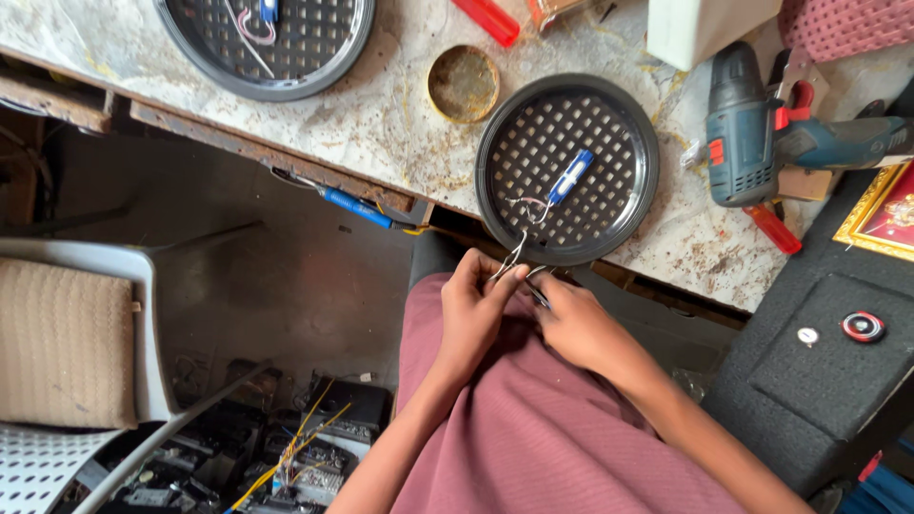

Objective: The person assembles a small electronic device on a perforated circular base. They use a screwdriver to tighten screws, then use pliers to strip and twist wires, and finally secure the connections with electrical tape.

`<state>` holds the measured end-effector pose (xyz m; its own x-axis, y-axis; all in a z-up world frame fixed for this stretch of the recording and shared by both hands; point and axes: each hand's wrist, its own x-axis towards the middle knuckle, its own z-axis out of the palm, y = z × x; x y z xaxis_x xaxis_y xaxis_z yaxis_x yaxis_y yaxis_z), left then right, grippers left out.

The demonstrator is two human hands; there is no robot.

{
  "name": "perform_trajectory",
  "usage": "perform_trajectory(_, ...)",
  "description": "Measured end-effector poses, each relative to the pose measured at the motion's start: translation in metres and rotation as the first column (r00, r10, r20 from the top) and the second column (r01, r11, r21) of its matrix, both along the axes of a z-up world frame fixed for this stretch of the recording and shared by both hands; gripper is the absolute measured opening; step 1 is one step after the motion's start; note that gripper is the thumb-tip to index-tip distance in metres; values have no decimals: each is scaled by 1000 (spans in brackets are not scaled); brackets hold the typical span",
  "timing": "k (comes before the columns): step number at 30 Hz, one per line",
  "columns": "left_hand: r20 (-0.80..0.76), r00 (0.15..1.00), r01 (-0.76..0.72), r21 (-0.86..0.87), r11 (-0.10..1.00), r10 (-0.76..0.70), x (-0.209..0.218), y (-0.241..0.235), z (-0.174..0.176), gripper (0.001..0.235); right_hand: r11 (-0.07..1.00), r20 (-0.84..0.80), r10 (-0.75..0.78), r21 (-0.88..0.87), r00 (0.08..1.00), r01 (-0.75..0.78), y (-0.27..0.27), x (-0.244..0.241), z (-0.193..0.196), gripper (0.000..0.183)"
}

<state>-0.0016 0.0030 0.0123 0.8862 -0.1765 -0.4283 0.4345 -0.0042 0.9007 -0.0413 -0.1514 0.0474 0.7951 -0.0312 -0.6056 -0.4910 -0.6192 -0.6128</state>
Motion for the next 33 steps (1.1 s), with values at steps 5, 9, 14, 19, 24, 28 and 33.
perform_trajectory(5, -329, 944, -84, -288, 954, -16, 10, 7, 11, 16, 909, 40, 44, -417, 998, -23, -27, -4, 45, 33)
perform_trajectory(9, -441, 893, -61, -319, 946, -91, 19, 2, 25, 14, 768, 239, 135, -639, 962, 50, -46, 27, 53, 35)
perform_trajectory(14, -436, 888, -43, -389, 920, -143, 28, -6, 32, 18, 669, 487, 297, -720, 821, 185, -49, 43, 54, 49)
perform_trajectory(19, -368, 924, -72, -434, 898, -103, 8, -16, 21, 16, 950, 379, -218, -128, 899, 284, -29, 23, 34, 23)
perform_trajectory(24, -314, 941, 24, -306, 952, -125, 3, -28, 23, 16, 773, -31, -499, 437, 866, 460, -25, 22, -5, 21)
perform_trajectory(28, 62, 953, 298, -43, 953, -296, 9, -14, 46, 17, 735, -99, -492, 485, 865, 474, -35, 18, -13, 18)
perform_trajectory(33, 321, 823, 266, 512, 817, -469, 33, -6, 63, 19, 912, -4, -361, 208, 933, 354, -40, 33, 8, 14)
